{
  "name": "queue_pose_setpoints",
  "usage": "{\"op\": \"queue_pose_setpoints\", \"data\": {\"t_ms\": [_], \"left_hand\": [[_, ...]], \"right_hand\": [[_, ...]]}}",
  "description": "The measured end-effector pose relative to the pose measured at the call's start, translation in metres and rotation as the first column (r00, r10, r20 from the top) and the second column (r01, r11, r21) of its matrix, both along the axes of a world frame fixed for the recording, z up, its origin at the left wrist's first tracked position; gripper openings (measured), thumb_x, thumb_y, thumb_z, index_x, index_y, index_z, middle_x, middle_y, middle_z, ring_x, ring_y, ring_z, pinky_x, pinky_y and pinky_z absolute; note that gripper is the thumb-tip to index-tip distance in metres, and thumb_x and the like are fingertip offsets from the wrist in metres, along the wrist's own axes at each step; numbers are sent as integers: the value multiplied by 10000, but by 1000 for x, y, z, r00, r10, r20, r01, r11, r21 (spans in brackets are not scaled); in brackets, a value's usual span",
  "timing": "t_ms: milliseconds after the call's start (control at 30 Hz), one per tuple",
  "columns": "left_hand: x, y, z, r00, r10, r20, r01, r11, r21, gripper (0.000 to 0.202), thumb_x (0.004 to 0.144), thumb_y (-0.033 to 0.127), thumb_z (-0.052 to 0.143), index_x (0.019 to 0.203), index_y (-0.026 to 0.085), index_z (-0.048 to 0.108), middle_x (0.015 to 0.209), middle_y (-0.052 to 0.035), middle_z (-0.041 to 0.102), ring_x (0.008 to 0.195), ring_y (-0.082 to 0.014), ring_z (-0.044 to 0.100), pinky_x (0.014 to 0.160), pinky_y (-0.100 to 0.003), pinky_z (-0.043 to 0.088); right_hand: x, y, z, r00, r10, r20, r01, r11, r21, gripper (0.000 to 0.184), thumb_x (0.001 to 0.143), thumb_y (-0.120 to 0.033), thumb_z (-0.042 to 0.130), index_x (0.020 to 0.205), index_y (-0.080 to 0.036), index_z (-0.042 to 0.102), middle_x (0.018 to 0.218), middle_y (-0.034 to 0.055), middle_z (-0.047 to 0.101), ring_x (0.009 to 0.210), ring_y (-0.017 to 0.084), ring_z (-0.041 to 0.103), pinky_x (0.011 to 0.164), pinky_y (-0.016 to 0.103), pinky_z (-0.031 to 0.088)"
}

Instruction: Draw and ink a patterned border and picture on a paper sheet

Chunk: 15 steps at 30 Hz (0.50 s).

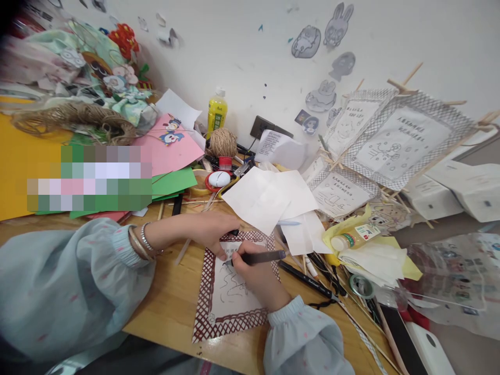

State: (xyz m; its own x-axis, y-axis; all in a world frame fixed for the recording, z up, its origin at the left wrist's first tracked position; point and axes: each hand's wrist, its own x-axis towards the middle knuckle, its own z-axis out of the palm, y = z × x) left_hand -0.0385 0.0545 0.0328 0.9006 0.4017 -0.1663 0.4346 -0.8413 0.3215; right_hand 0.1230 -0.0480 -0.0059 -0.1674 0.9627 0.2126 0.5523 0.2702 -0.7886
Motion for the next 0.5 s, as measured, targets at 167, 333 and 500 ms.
{"op": "queue_pose_setpoints", "data": {"t_ms": [167,333,500], "left_hand": [[0,0,0,1000,0,4,0,1000,0,586,649,474,758,1102,150,576,1083,-100,636,905,-253,613,736,-287,444],[0,1,-1,1000,-3,15,3,1000,3,594,641,476,763,1102,148,581,1076,-100,638,892,-254,613,728,-295,449],[0,0,1,1000,4,0,-4,1000,-7,576,647,469,759,1092,148,583,1075,-103,636,895,-255,614,727,-296,451]], "right_hand": [[1,0,-1,1000,-22,-17,21,1000,-12,270,756,-224,503,527,-225,358,516,-45,400,518,135,391,505,258,318],[0,0,-1,1000,-13,-29,12,1000,-15,264,750,-225,504,527,-224,363,522,-45,403,522,133,386,510,257,314],[0,0,0,998,-37,-59,35,998,-45,254,736,-232,495,523,-224,356,518,-48,383,518,132,375,506,255,305]]}}
